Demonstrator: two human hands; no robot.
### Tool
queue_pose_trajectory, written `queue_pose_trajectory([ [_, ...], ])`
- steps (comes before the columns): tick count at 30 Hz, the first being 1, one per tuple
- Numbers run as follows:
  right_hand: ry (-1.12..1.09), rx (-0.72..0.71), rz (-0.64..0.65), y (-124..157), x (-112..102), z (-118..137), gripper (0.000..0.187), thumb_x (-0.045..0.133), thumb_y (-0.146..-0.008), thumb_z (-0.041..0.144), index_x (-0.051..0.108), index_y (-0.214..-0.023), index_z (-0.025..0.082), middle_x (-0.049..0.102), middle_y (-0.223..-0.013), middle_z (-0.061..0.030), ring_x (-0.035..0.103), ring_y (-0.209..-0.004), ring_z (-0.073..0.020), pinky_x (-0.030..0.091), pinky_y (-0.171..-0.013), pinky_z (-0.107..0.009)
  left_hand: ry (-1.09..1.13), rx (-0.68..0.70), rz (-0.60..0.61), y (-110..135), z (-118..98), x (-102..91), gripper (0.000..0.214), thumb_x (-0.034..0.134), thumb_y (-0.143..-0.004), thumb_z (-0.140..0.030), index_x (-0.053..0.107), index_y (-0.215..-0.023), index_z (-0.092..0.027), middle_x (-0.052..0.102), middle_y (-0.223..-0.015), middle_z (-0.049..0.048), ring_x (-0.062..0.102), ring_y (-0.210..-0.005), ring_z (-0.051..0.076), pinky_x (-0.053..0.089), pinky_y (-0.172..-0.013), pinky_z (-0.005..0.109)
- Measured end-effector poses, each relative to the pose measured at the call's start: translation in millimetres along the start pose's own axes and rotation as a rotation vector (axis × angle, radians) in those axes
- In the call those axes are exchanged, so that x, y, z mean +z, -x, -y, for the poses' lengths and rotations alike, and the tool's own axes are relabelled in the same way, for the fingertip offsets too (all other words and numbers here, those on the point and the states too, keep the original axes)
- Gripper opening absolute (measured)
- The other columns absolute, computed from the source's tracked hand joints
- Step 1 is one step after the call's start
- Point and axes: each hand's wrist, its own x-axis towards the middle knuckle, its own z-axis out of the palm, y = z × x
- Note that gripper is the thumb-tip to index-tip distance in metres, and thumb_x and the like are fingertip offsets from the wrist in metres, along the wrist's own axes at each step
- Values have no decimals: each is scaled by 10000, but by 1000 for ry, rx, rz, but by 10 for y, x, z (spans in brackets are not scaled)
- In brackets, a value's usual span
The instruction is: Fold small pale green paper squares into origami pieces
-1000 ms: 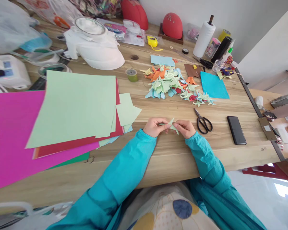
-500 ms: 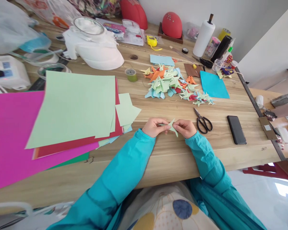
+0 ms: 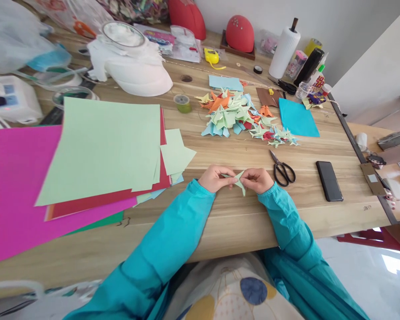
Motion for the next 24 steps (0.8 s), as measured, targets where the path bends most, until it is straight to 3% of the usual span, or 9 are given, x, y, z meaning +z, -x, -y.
queue_pose_trajectory([
  [10, -57, -20, -11, -1, 5, -12, 350, 533, -739, 481, 560, -674, 139, 529, -563, -10, 464, -495, -97, 387, -482, -232, 36, 0, -72, 3, -57, 11, 221, 723, -562, -342, 656, -592, -133, 586, -586, 24, 525, -447, 107, 455, -453, 246],
  [20, 51, -84, 5, -5, -4, 2, 267, 534, -755, 362, 557, -634, 125, 527, -541, -4, 457, -482, -80, 380, -475, -207, -9, 46, -15, 0, 19, -13, 200, 700, -613, -312, 651, -612, -118, 563, -573, 12, 528, -473, 98, 447, -473, 227],
  [24, 82, -46, 40, 5, -20, 9, 214, 555, -725, 295, 563, -602, 120, 537, -510, -4, 466, -459, -81, 389, -461, -204, -55, 90, 45, -15, 65, -26, 186, 682, -642, -298, 656, -610, -116, 551, -567, 13, 530, -489, 98, 436, -483, 227],
])
